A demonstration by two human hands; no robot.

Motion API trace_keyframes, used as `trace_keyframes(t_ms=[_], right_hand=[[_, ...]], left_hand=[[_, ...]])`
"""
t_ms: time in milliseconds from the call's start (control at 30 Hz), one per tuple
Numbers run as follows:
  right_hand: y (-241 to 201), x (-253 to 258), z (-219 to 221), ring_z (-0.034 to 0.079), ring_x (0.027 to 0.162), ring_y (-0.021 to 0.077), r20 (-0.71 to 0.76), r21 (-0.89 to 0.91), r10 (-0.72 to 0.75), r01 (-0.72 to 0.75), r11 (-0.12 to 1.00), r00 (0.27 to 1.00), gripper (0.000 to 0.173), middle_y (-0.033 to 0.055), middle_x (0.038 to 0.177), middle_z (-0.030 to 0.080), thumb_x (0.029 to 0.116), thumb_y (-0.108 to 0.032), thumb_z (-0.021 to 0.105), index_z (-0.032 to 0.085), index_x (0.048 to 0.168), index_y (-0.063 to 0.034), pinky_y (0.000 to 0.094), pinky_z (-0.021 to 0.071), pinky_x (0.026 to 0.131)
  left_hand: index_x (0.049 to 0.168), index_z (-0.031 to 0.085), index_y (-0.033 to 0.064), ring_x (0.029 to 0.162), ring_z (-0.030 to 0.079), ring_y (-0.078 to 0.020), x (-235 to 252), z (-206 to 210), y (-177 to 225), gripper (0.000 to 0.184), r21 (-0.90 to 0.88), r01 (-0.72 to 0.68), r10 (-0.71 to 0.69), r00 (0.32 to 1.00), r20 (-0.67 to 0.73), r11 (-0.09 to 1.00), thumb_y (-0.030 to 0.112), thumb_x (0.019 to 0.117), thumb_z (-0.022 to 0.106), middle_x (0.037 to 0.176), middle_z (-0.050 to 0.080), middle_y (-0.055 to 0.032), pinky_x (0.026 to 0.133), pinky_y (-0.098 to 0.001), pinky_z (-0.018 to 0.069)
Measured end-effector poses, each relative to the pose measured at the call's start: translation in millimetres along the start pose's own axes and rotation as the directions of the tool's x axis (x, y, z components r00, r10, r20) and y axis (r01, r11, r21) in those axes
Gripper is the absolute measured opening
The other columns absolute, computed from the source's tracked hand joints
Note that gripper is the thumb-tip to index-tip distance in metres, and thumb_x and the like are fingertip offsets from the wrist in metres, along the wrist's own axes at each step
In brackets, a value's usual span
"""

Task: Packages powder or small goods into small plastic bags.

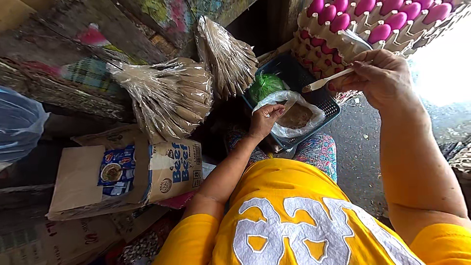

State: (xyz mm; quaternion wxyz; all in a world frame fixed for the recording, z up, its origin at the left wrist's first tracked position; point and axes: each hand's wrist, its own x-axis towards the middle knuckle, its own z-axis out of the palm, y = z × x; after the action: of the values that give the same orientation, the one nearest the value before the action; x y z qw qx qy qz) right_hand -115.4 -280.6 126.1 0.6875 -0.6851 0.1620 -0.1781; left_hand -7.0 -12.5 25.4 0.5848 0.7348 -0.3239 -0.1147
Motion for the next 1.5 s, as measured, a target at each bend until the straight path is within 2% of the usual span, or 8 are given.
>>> trace_keyframes(t_ms=[400,667,800,900,1000,1100,1267,1500], right_hand=[[-21.2,-10.7,41.1,0.071,0.074,0.0051,0.161,-0.472,-0.144,0.205,0.857,0.976,0.023,0.0038,0.091,0.070,0.1052,-0.019,0.054,0.059,0.122,-0.0029,0.0249,0.0622,0.073],[-30.5,-40.4,55.9,0.072,0.092,0.0363,0.496,-0.643,-0.441,0.658,0.392,0.748,0.024,0.0220,0.103,0.072,0.1064,-0.011,0.049,0.067,0.119,-0.0004,0.0511,0.0572,0.080],[-11.9,-37.2,36.7,0.072,0.093,0.0268,0.293,-0.639,-0.458,0.528,0.559,0.839,0.027,0.0246,0.109,0.070,0.1061,-0.010,0.050,0.064,0.123,0.0055,0.0429,0.0584,0.087],[36.9,-28.6,27.0,0.071,0.092,0.0285,0.137,-0.652,-0.196,0.238,0.720,0.971,0.029,0.0234,0.110,0.069,0.1064,-0.014,0.051,0.060,0.126,0.0047,0.0489,0.0587,0.087],[81.9,-25.4,28.8,0.065,0.115,0.0460,0.233,-0.735,0.031,0.155,0.661,0.972,0.030,0.0260,0.123,0.068,0.1046,-0.015,0.057,0.065,0.129,0.0009,0.0691,0.0480,0.099],[73.1,-24.7,46.8,0.056,0.129,0.0457,0.360,-0.676,-0.037,0.288,0.678,0.932,0.038,0.0247,0.135,0.062,0.1021,-0.023,0.062,0.065,0.133,-0.0012,0.0649,0.0429,0.107],[21.0,-9.4,89.8,0.068,0.095,0.0190,0.405,-0.484,-0.162,0.361,0.797,0.900,0.026,0.0125,0.108,0.070,0.1010,-0.024,0.063,0.070,0.114,-0.0030,0.0401,0.0564,0.086],[4.6,10.4,100.1,0.066,0.084,0.0182,0.285,-0.590,-0.275,0.394,0.705,0.918,0.023,0.0119,0.098,0.070,0.1026,-0.023,0.060,0.072,0.102,-0.0028,0.0390,0.0527,0.079]], left_hand=[[0.108,0.076,-0.0001,0.103,0.070,-0.0150,-0.7,-0.1,-1.5,0.017,0.030,0.005,-0.005,1.000,0.016,1.000,0.009,0.0973,0.067,0.104,0.074,-0.0126,0.098,-0.0324,0.0535],[0.108,0.076,-0.0018,0.100,0.071,-0.0147,-2.2,0.8,-2.3,0.018,0.011,0.029,-0.029,1.000,0.009,1.000,0.009,0.0975,0.066,0.104,0.075,-0.0142,0.095,-0.0316,0.0545],[0.113,0.070,-0.0076,0.097,0.069,-0.0093,-2.1,-1.9,-2.0,0.020,-0.177,0.159,-0.164,0.986,-0.014,0.971,0.004,0.0994,0.062,0.107,0.073,-0.0150,0.093,-0.0262,0.0548],[0.114,0.068,-0.0089,0.098,0.067,-0.0086,-2.5,-7.7,-2.2,0.019,-0.308,0.208,-0.223,0.975,-0.014,0.928,0.001,0.0992,0.061,0.106,0.071,-0.0128,0.093,-0.0264,0.0541],[0.111,0.066,-0.0076,0.097,0.067,-0.0080,-0.6,-11.9,4.3,0.016,-0.390,0.195,-0.201,0.979,0.027,0.900,0.001,0.0993,0.060,0.103,0.071,-0.0092,0.094,-0.0271,0.0543],[0.112,0.066,-0.0078,0.097,0.066,-0.0080,4.1,-14.5,14.7,0.016,-0.391,0.185,-0.169,0.983,0.075,0.902,0.000,0.0992,0.059,0.104,0.071,-0.0094,0.094,-0.0268,0.0536],[0.114,0.065,-0.0066,0.097,0.067,-0.0066,11.2,-10.8,28.9,0.017,-0.406,0.200,-0.146,0.976,0.160,0.892,-0.001,0.0988,0.060,0.104,0.071,-0.0066,0.094,-0.0262,0.0545],[0.126,0.053,-0.0013,0.078,0.058,-0.0052,5.4,-9.6,35.6,0.027,-0.368,0.275,-0.129,0.919,0.374,0.888,0.016,0.1077,0.043,0.086,0.057,0.0021,0.079,-0.0261,0.0523]])
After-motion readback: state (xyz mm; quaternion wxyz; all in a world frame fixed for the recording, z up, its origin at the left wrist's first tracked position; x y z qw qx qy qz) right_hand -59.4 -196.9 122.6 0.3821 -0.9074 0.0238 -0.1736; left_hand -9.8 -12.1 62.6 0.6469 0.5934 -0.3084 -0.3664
